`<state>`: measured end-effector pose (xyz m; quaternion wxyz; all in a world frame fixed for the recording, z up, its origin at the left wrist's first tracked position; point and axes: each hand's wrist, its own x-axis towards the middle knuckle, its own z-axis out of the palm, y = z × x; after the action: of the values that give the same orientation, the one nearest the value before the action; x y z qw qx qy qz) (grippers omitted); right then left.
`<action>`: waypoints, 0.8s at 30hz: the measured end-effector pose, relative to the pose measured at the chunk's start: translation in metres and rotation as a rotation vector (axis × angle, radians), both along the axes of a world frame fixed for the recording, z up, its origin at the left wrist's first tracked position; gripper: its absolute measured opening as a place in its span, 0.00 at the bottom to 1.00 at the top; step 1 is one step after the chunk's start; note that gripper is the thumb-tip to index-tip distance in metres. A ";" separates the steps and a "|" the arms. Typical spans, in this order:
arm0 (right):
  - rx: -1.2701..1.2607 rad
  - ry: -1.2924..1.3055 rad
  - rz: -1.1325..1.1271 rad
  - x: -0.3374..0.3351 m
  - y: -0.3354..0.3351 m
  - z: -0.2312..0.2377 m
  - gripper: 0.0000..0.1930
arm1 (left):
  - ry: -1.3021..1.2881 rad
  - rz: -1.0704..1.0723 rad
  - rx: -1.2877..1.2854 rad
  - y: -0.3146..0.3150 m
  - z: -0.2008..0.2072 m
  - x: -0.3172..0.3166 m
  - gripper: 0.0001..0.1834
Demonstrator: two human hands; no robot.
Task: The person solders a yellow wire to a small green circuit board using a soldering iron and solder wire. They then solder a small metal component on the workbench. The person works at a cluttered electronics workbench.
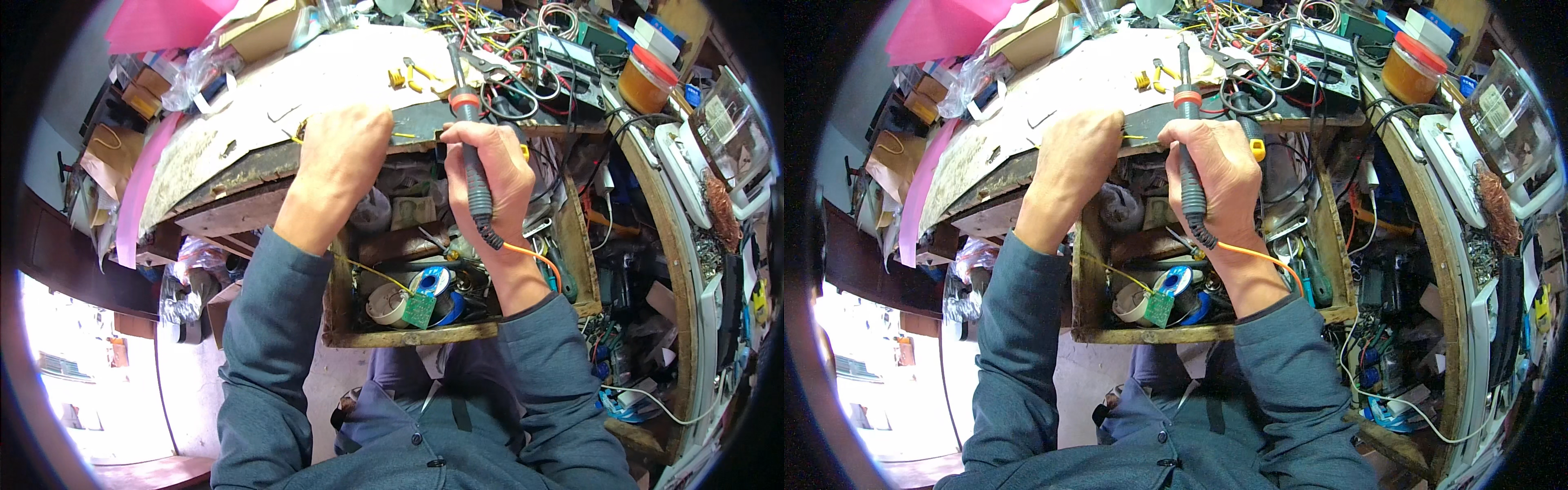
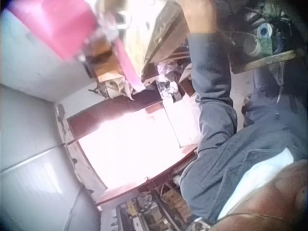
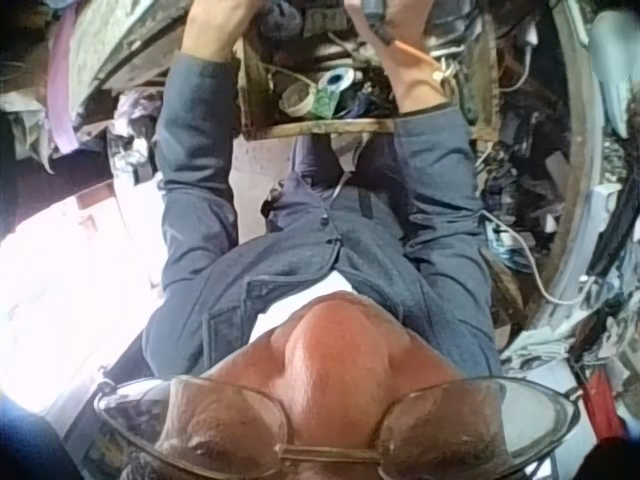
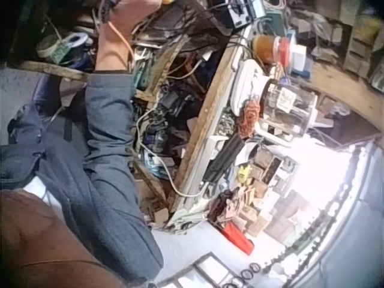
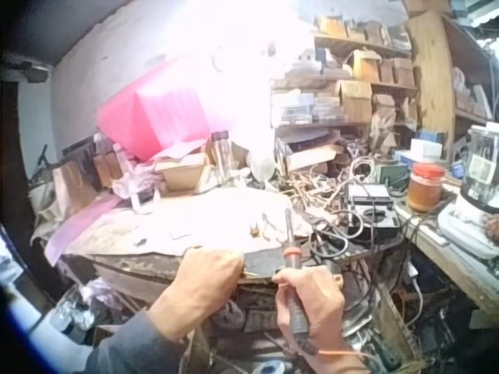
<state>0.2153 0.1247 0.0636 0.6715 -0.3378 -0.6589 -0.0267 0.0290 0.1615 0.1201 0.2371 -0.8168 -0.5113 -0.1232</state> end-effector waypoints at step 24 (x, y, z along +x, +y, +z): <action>0.047 -0.117 0.280 0.002 -0.005 0.003 0.13 | -1.465 -0.320 -0.986 -0.043 -0.016 -0.010 0.11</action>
<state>0.2173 0.1194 0.0669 0.6370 -0.2249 -0.7366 0.0321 0.0189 0.1187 0.1046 -0.5462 -0.6041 -0.4092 -0.4114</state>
